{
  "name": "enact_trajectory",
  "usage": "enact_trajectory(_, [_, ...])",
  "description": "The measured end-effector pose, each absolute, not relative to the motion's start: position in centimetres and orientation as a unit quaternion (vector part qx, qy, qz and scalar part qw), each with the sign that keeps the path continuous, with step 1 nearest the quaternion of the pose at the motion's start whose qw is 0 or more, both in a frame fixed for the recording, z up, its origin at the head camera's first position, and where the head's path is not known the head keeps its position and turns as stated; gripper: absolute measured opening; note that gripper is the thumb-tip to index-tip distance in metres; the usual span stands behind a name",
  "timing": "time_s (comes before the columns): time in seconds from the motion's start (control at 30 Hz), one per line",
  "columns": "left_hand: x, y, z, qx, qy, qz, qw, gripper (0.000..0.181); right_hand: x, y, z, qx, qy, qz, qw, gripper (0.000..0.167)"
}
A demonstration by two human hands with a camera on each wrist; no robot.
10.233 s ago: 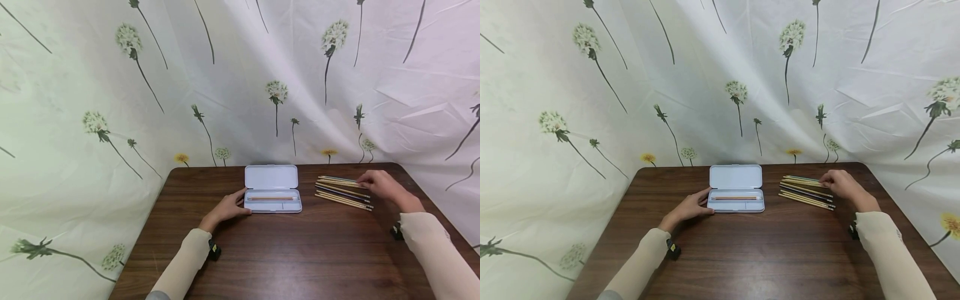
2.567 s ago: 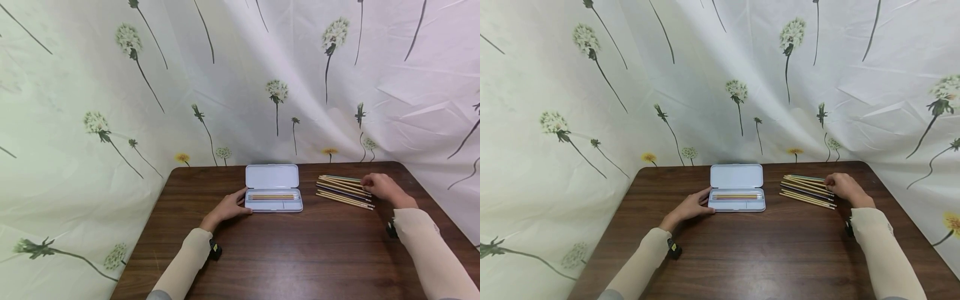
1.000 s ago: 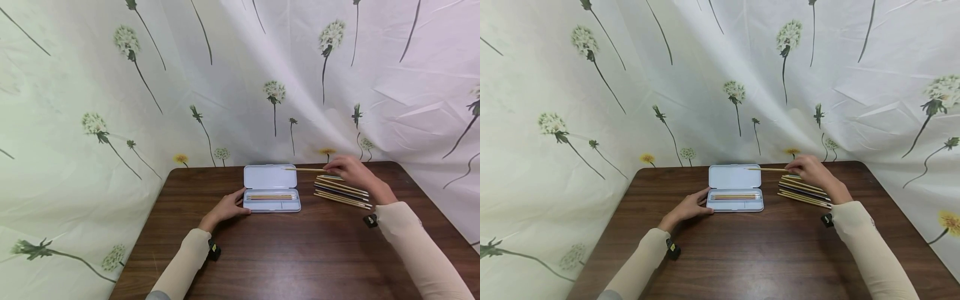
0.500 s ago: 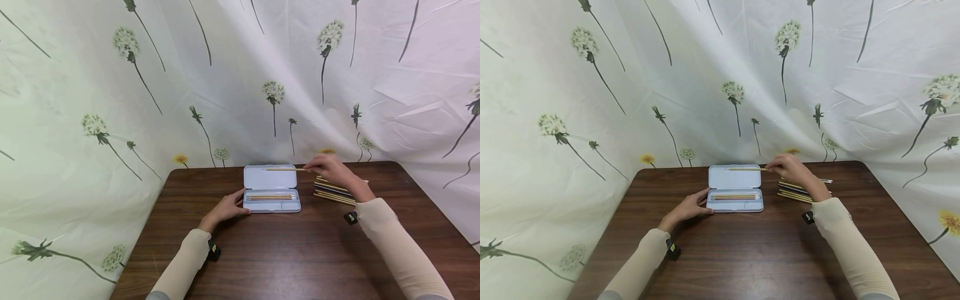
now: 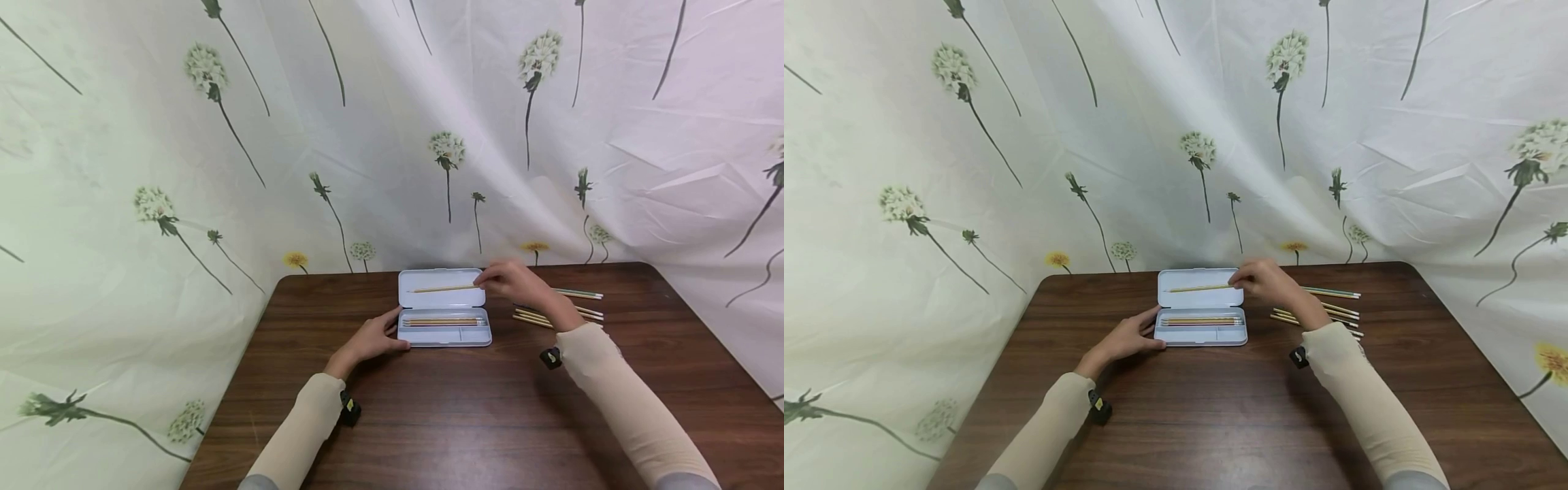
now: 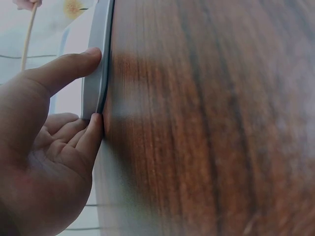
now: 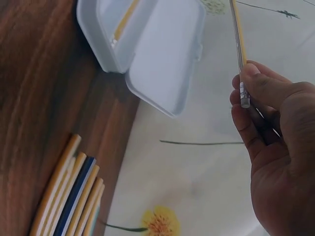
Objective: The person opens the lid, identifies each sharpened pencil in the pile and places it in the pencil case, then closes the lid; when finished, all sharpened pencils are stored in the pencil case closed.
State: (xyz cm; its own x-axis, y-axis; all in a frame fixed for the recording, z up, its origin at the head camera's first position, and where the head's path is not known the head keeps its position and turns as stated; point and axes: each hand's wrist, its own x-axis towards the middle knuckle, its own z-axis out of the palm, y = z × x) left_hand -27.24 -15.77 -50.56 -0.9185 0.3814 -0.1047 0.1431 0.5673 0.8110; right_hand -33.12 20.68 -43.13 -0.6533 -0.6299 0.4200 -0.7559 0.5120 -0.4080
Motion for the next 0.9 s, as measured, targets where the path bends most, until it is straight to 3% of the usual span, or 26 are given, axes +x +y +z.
enact_trajectory(0.5, [-27.2,-15.7,-50.6,0.153,0.877,0.436,0.131,0.095,-34.1,19.1,-47.4,0.384,-0.875,0.287,0.070,0.015])
enact_trajectory(0.9, [-27.3,-15.7,-50.6,0.151,0.877,0.436,0.132,0.094,-33.8,17.9,-49.8,0.367,-0.902,0.216,0.076,0.012])
